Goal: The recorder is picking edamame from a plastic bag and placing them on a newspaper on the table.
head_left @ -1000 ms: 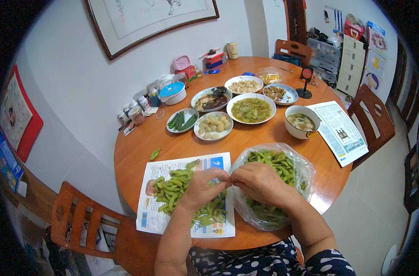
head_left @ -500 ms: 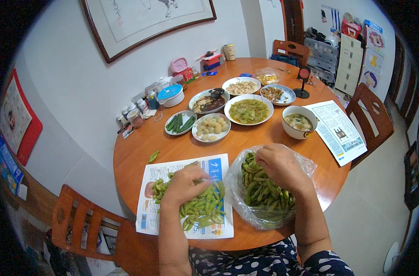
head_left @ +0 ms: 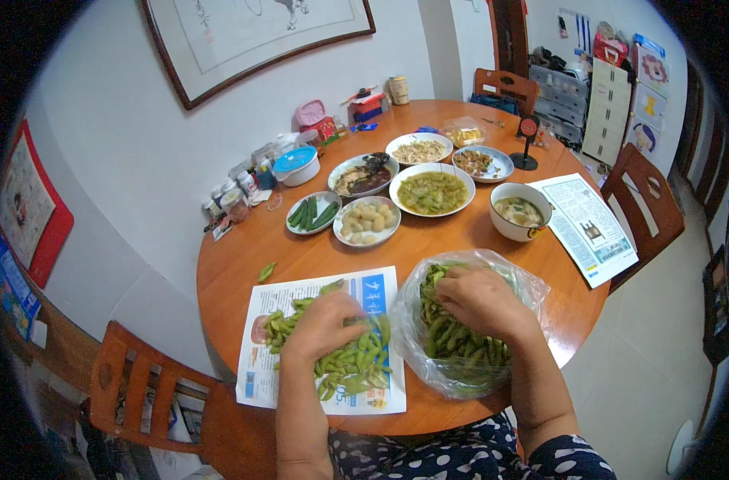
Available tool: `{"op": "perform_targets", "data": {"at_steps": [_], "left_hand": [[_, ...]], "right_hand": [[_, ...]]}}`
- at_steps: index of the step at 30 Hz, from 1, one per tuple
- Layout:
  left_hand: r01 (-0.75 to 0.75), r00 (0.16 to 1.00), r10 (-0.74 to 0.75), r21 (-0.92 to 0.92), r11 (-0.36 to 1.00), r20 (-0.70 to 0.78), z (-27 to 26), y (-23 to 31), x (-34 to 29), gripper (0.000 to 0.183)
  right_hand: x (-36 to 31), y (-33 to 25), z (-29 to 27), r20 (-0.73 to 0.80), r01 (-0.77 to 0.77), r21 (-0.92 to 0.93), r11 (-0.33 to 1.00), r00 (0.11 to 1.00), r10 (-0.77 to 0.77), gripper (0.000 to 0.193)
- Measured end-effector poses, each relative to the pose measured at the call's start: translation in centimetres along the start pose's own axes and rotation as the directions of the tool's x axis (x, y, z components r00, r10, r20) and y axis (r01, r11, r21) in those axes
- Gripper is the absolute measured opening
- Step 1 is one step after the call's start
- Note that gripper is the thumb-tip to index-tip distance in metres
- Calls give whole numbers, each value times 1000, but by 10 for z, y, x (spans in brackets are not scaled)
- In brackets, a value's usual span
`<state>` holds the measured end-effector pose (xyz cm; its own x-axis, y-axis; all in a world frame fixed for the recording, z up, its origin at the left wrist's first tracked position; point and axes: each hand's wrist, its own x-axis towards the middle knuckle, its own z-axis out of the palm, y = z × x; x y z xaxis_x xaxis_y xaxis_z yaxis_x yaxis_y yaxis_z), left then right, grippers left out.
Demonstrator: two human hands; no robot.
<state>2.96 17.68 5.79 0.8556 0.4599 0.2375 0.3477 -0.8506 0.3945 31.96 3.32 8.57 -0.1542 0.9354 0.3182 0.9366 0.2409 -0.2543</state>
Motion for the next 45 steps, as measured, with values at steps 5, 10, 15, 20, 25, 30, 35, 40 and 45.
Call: {"op": "perform_targets", "data": {"at_steps": [5, 10, 15, 20, 25, 30, 35, 40, 45], "left_hand": [[5, 999, -2, 65, 998, -41, 2, -2, -3, 22], [50, 998, -45, 107, 993, -51, 6, -3, -5, 21], [108, 993, -104, 80, 991, -55, 4, 5, -1, 18], [143, 989, -136, 145, 979, -62, 4, 4, -4, 16], [170, 985, -169, 196, 966, -23, 4, 2, -3, 29], [126, 992, -120, 185, 975, -45, 6, -2, -5, 32], [99, 989, -81, 149, 984, -121, 6, 2, -4, 28], [12, 968, -13, -4, 1000, -251, 4, 23, 10, 30], [-173, 945, 98, -224, 959, -311, 7, 44, 13, 42]], "right_hand": [[3, -3, -3, -10, -9, 26, 1000, 1000, 10, 11], [4, -8, -8, -142, 33, 42, 999, 989, -27, 12], [7, -8, -6, -154, 93, 85, 992, 985, -79, 12], [8, -15, 0, -104, 82, 138, 987, 992, -68, 13], [8, -17, -1, -104, 120, 154, 981, 989, -105, 13], [9, -18, 1, -109, 137, 146, 980, 987, -122, 15], [10, -20, 2, -97, 132, 174, 976, 988, -116, 17], [12, -17, 11, -132, 183, 194, 964, 978, -159, 20], [13, -29, 10, -149, 167, 202, 965, 979, -138, 27]]}}
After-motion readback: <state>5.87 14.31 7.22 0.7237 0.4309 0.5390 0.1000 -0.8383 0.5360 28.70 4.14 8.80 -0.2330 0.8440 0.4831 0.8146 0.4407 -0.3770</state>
